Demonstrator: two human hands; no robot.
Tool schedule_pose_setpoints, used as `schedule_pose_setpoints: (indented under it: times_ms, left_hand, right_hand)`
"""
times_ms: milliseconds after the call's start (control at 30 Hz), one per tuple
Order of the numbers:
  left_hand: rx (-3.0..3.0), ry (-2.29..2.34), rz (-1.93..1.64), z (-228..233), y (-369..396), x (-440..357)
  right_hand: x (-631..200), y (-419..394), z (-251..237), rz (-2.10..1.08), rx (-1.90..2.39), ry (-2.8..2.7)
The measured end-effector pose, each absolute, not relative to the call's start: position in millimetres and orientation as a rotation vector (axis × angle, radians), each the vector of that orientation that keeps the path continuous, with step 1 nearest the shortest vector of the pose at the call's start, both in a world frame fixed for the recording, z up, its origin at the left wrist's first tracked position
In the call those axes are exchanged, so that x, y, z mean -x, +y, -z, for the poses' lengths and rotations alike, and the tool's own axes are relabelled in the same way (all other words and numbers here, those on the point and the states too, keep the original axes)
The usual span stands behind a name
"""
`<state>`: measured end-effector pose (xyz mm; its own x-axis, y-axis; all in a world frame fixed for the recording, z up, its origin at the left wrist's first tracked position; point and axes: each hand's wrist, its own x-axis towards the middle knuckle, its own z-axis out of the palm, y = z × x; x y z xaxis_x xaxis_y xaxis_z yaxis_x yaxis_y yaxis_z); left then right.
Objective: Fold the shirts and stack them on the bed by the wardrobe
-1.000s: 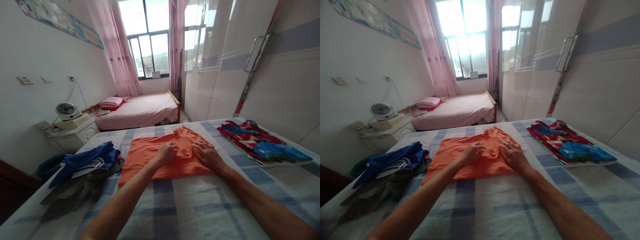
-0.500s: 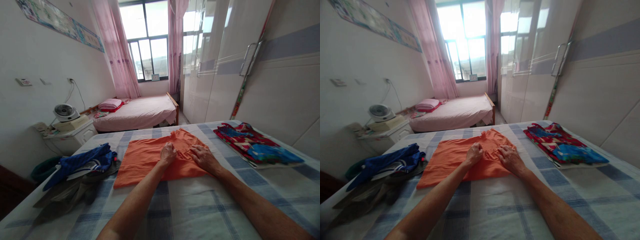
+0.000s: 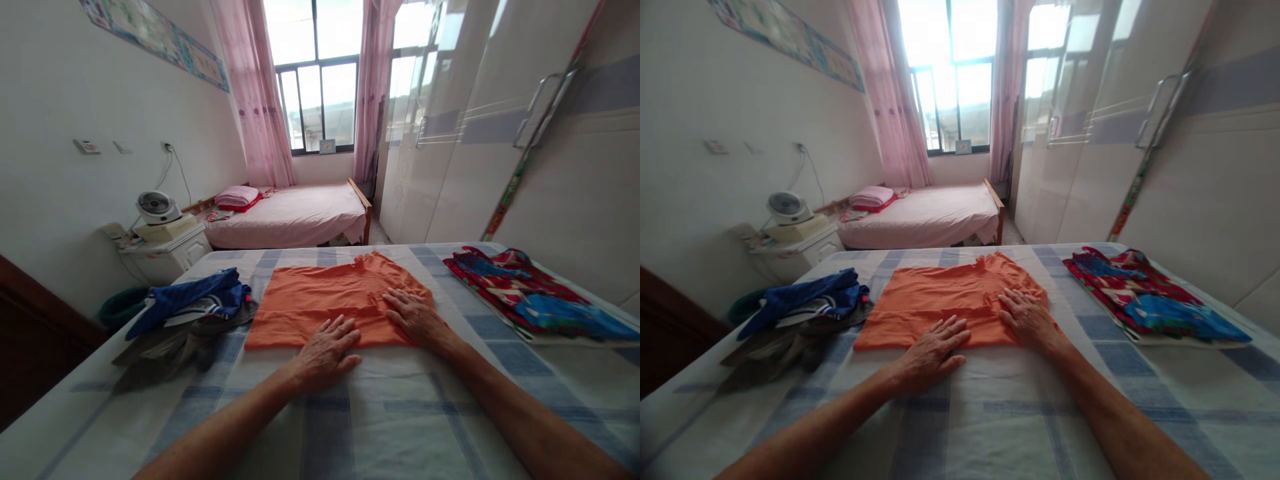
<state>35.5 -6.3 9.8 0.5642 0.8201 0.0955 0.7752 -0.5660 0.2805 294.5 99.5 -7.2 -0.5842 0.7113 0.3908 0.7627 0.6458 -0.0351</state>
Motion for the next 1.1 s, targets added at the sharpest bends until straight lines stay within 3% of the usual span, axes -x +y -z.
schedule_pose_setpoints:
  times_ms: [200, 500, 933, 1100]
  left_hand:
    - [-2.535, 1.521, -0.397, -4, -11, -4]
    - [-2.263, 2.217, -0.386, 5, 8, 52]
    - [-2.248, 2.279, -0.367, 2, 9, 51]
    - [-2.214, 2.192, -0.367, -26, 39, 73]
  right_hand:
    - [-288, 92, 2, 0.067, 1.131, -2.586]
    - [-289, 95, 6, -0.027, 1.195, -2.615]
    - [-288, 93, 9, -0.055, 1.212, -2.574]
    - [-295, 114, -16, -0.281, 1.179, -2.596]
